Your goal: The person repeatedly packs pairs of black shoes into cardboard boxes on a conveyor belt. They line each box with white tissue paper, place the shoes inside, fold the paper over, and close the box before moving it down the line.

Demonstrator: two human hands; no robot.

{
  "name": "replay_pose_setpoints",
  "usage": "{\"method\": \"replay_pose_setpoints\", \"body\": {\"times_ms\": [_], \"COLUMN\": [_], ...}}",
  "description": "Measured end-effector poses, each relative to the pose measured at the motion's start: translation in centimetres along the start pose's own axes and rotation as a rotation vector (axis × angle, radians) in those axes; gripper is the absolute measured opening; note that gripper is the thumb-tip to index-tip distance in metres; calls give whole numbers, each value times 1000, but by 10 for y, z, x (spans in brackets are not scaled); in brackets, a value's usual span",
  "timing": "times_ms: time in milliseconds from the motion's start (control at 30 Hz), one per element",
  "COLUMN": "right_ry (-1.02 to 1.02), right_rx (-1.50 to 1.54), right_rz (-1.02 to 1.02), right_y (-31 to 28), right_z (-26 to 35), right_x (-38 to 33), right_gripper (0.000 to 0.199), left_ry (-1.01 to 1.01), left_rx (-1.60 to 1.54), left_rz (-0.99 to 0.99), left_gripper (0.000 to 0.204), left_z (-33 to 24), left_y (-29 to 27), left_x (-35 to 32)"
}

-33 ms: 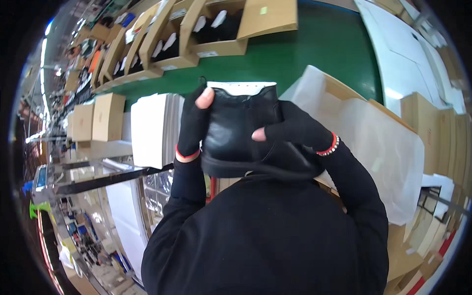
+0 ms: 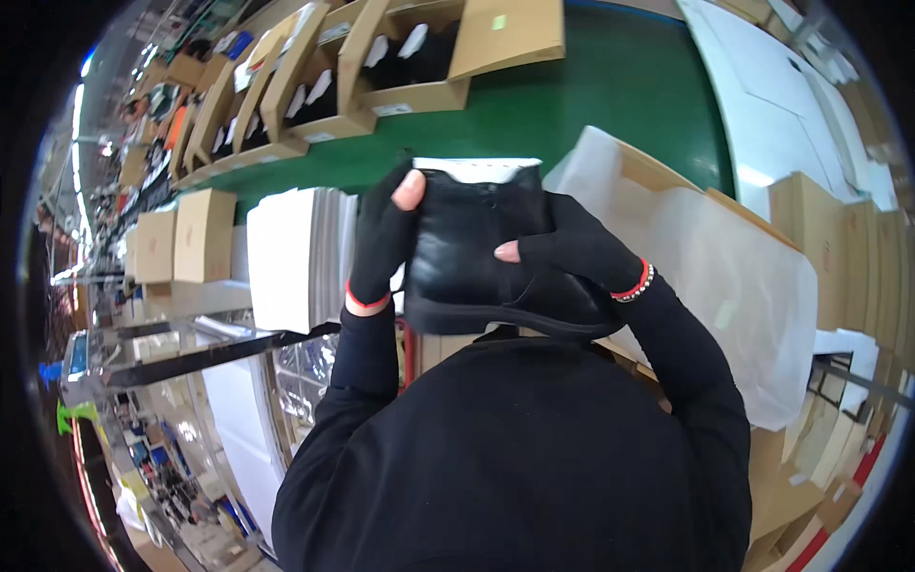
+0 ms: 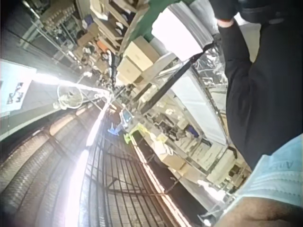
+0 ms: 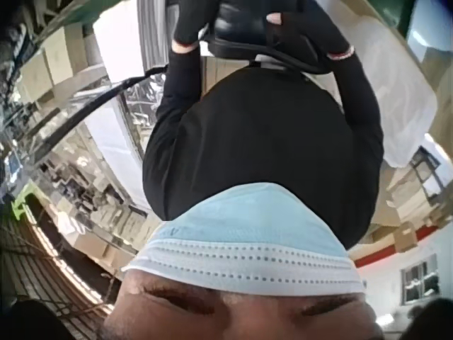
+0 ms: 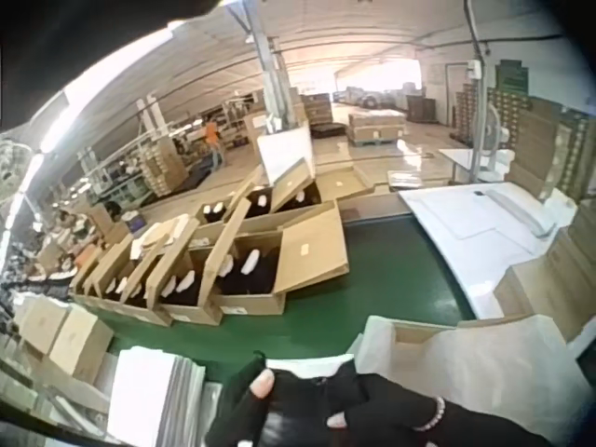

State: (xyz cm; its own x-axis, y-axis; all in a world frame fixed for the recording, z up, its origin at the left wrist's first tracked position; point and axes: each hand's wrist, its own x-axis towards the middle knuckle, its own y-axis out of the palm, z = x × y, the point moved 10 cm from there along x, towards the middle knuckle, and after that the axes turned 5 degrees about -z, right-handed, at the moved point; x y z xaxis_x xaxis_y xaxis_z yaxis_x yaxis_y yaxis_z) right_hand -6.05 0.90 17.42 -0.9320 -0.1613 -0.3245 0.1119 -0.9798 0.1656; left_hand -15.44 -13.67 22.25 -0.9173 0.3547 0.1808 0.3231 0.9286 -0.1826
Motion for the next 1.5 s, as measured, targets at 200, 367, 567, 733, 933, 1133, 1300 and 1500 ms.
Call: {"method": "replay_pose_setpoints", "body": {"times_ms": [200,367,567,733,933,1133,1300,1500], "right_ry": [67,104,-35,20,-10,7,-42,-107], "right_rx": [735,973,1152,964,74,-984,-755,-806], "right_rz": [-554,-851,-612,-704,-306,-176,-208,-255], "right_y": [-115,-188,-180,-191,-132,-77,-94,-104], "right_z": [-121,-290,-270,-276,-253,-185,-106,-60], "right_x": [-58,-34,-10,30,-26,-88,-80,-77], "right_gripper": [53,49,48,51,58,43,39,38], "left_ry": [-102,104,-12,15,-309,-965,-1255,-251], "left_rx": [406,587,550,568,120,75,-931,-431], "left_rz": [421,540,598,599,454,898,737,735], "left_gripper": [49,67,64,61,39,88,111,66], "left_z": [103,159,184,179,207,292,300,262], "left_y": [86,137,138,149,124,99,141,151], "left_x": [-38,-91,-98,-97,-94,-159,-167,-89]}}
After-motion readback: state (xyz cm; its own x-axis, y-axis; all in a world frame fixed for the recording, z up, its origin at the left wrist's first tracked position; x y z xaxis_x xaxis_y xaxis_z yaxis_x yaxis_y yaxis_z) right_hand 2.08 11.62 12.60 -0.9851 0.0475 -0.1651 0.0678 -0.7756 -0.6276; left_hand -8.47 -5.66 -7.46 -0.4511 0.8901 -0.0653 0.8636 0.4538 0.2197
